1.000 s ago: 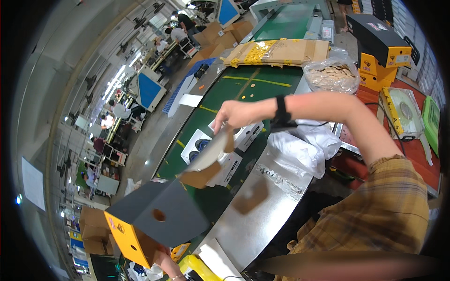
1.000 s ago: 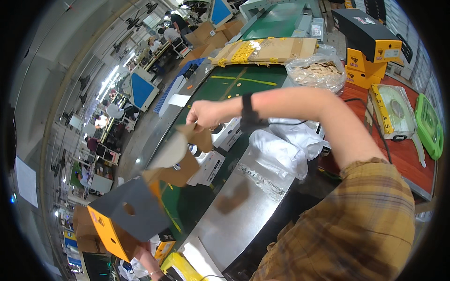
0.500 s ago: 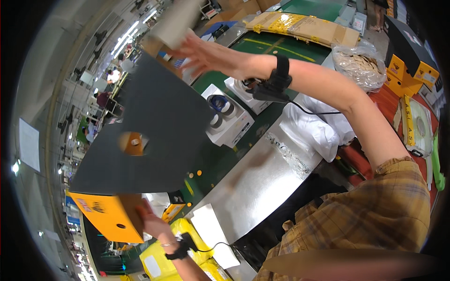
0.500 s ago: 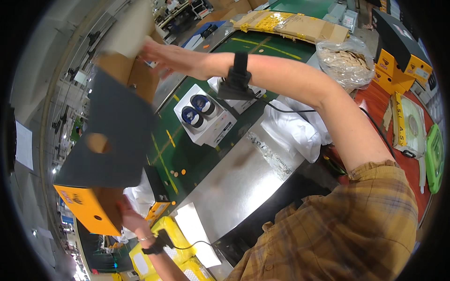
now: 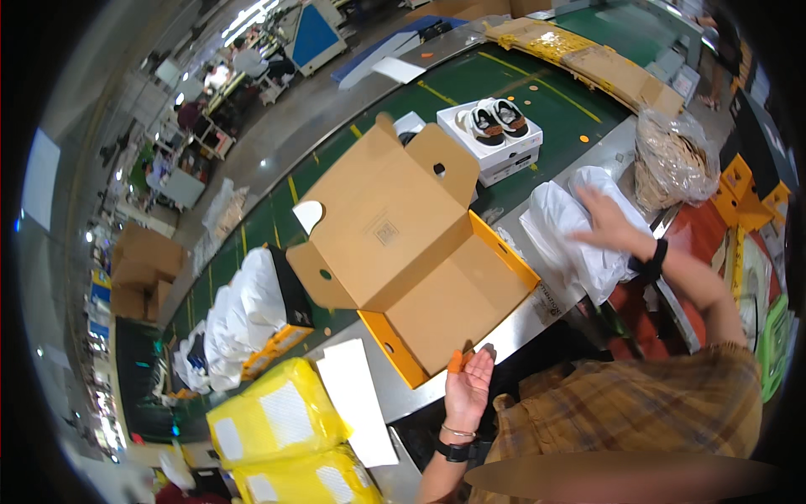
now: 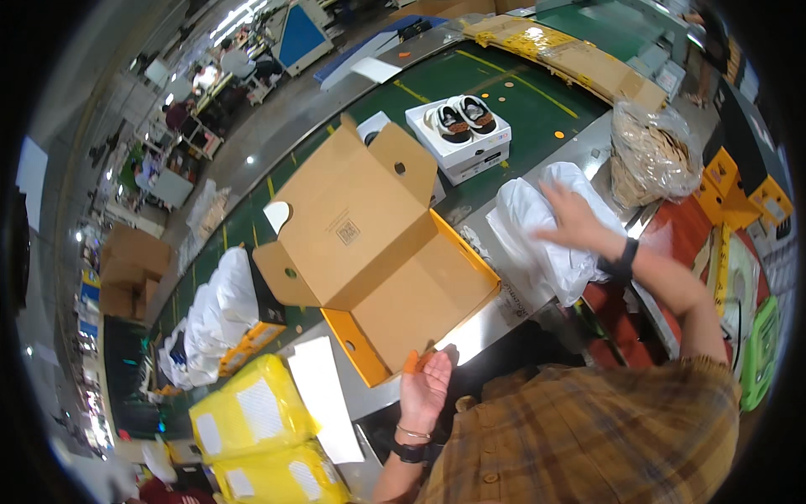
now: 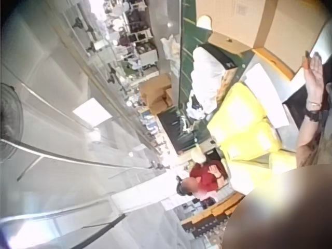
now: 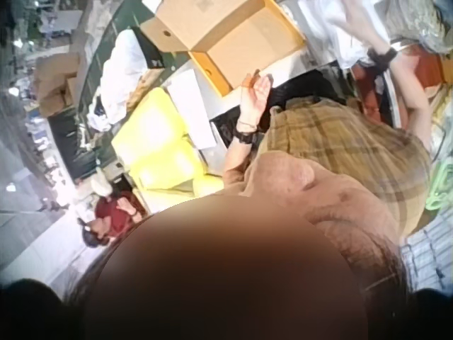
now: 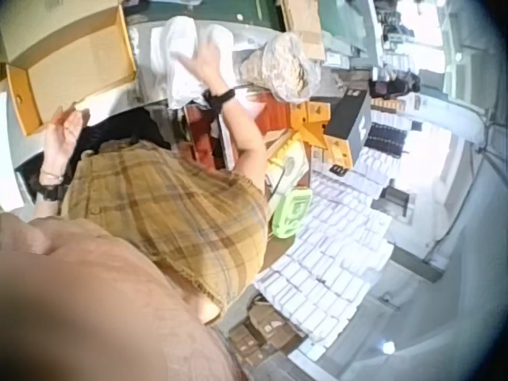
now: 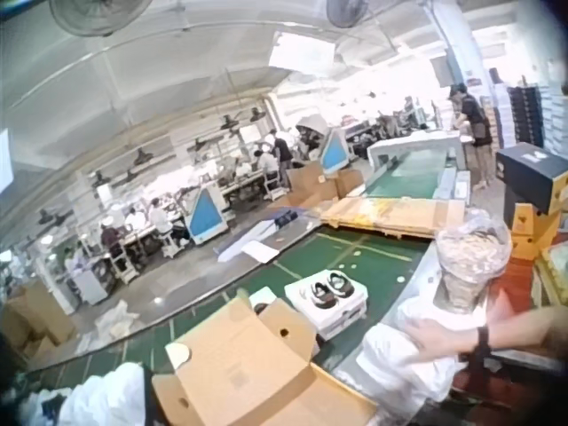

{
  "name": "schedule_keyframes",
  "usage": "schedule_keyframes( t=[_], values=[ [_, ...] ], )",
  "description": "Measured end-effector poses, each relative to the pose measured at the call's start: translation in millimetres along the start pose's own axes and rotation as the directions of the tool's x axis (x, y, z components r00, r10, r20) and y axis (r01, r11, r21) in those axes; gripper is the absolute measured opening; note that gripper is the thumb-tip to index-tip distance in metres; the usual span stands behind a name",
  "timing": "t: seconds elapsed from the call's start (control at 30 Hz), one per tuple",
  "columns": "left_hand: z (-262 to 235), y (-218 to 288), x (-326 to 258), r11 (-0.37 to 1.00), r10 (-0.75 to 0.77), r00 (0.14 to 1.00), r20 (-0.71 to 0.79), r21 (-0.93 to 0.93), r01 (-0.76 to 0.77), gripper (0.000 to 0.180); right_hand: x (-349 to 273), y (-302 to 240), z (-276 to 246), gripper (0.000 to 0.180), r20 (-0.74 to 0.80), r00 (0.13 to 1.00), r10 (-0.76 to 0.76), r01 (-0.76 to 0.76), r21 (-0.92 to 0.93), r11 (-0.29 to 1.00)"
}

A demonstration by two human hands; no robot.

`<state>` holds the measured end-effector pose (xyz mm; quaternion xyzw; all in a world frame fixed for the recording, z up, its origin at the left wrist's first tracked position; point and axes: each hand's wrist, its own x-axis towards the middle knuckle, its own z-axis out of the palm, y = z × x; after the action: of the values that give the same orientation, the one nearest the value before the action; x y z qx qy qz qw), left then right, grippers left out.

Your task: The recorder is wrapping shoes in tissue paper and placing them into cardboard shoe boxes on a manufacturing line.

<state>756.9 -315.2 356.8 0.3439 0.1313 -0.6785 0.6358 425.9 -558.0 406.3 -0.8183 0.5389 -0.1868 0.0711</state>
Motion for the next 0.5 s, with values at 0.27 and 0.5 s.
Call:
schedule_keyframes(
  t=[0.27, 0.5],
  values=[
    [-8.4, 12.8, -11.1, 0.993, -0.077, 0.996, 0.041, 0.094, 0.073, 0.029, -14.2, -72.2, 7.1, 0.105, 0.168, 0.973, -0.16, 0.163, -0.006, 0.987],
    [-27.1, 13.3, -21.5, 0.982, -0.034, 0.996, 0.082, 0.188, 0.018, 0.032, -8.9, -62.6, 2.3, 0.097, 0.299, 0.945, 0.131, -0.263, 0.46, 0.848]
  ],
)
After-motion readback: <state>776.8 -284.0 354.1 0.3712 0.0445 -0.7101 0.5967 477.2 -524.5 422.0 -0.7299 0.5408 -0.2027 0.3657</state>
